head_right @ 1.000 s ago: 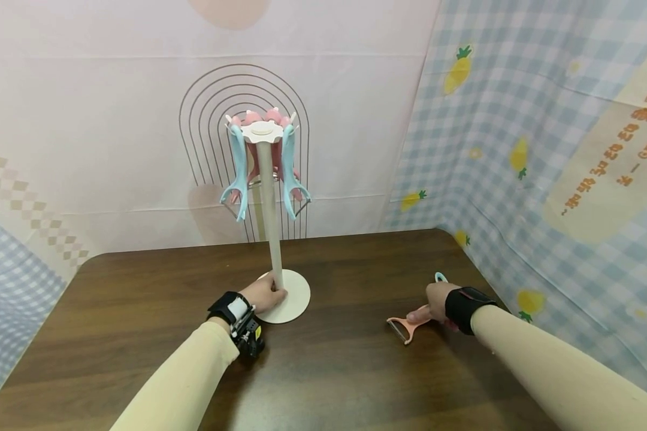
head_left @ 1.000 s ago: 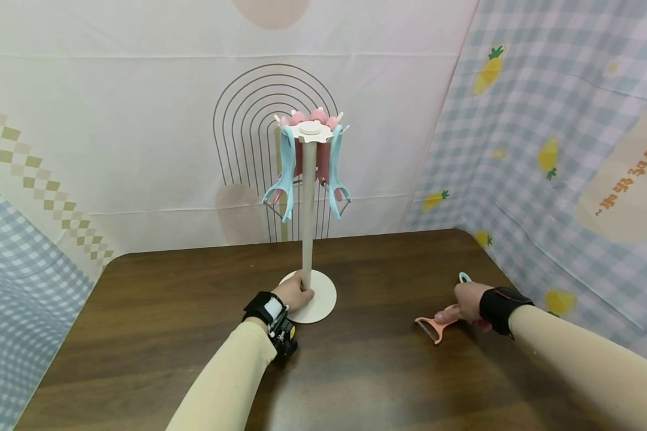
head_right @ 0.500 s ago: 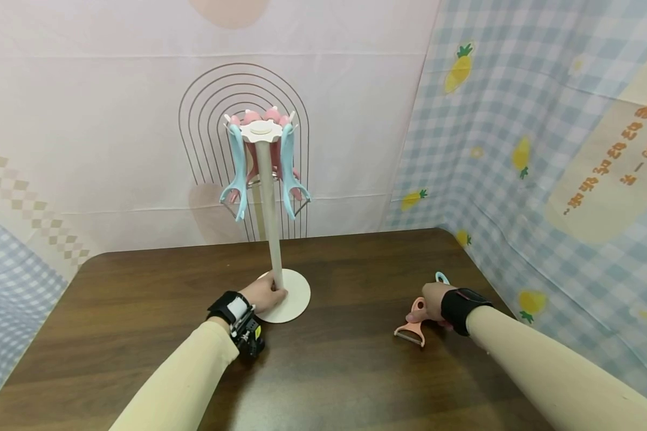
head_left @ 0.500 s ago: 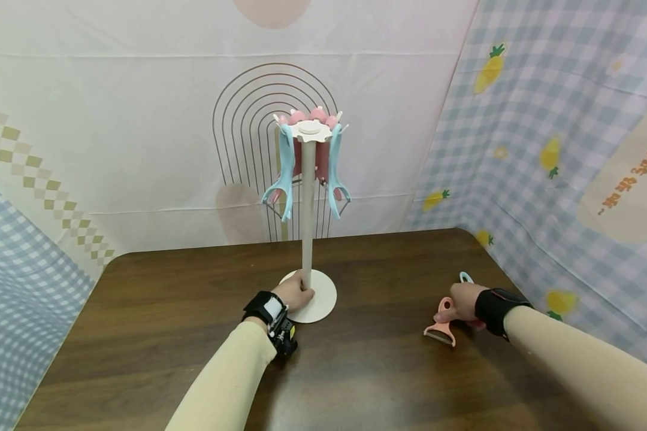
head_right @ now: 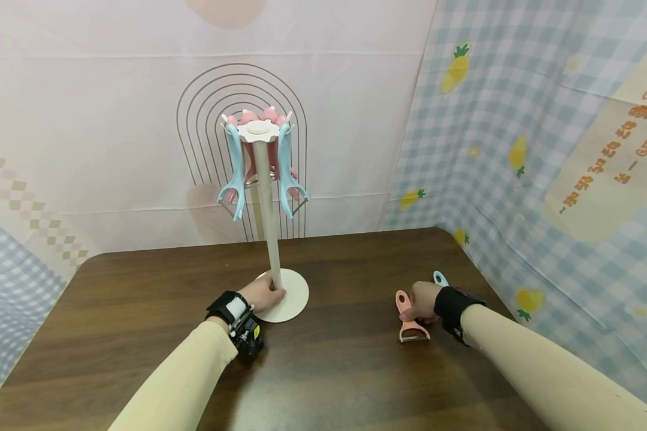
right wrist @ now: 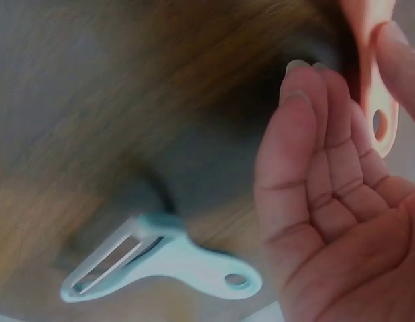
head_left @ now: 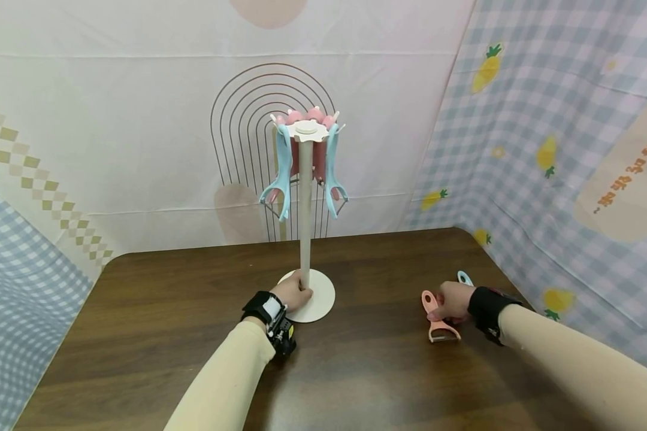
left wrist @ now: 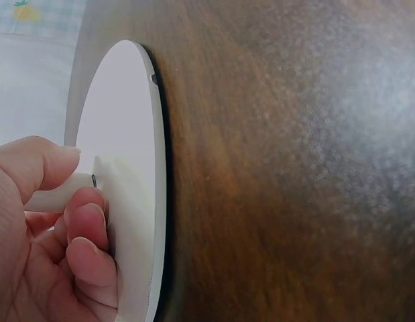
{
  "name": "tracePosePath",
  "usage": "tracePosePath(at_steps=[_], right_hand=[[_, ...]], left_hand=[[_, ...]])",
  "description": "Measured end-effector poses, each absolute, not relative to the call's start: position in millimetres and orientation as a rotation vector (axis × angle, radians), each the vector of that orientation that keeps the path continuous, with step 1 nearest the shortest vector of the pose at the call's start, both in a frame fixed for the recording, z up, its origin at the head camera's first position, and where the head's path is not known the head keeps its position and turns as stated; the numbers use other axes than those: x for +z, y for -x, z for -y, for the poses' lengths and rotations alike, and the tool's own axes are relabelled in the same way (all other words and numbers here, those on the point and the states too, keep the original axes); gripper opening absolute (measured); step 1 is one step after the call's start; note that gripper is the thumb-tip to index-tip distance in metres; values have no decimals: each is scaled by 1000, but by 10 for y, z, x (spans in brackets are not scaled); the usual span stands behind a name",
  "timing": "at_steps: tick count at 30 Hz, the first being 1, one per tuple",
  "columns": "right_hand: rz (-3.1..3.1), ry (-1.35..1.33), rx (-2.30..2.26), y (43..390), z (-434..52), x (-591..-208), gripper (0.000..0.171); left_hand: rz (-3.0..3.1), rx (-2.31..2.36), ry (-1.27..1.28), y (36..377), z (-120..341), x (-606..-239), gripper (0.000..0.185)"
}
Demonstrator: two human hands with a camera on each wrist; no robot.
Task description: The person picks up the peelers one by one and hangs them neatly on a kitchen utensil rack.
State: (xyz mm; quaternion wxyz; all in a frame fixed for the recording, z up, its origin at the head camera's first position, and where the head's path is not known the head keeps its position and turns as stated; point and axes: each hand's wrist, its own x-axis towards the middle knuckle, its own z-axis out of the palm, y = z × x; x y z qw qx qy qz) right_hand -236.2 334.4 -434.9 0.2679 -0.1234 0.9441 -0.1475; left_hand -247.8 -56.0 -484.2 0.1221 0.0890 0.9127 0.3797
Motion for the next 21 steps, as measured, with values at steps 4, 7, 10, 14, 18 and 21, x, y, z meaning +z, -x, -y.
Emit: tracePosePath(at_steps=[4, 7, 10, 14, 18, 21], right_hand=[[-2555, 387, -384, 2375, -3284, -4361, 28], [-2567, 382, -370, 2396, -3236, -4382, 25], [-2578, 381, -362, 2415, -3200, -4418, 25], [-2612, 417, -334, 2430, -3187, -4475, 26], [-2650, 497, -320, 2436, -3178, -4478, 25], [-2667, 560, -355, 2422, -3124, -4384, 24]], left_hand=[[-2665, 1103, -255, 2491, 562, -4863, 47], [-2668, 1100, -251, 2491, 562, -4866, 47], [-2670, 1101, -251, 2478, 566, -4853, 48], [-2669, 1092, -243, 2460, 566, -4833, 49], [-2668, 1088, -234, 2465, 563, -4831, 48], [-2664, 1102, -245, 2479, 567, -4839, 47]])
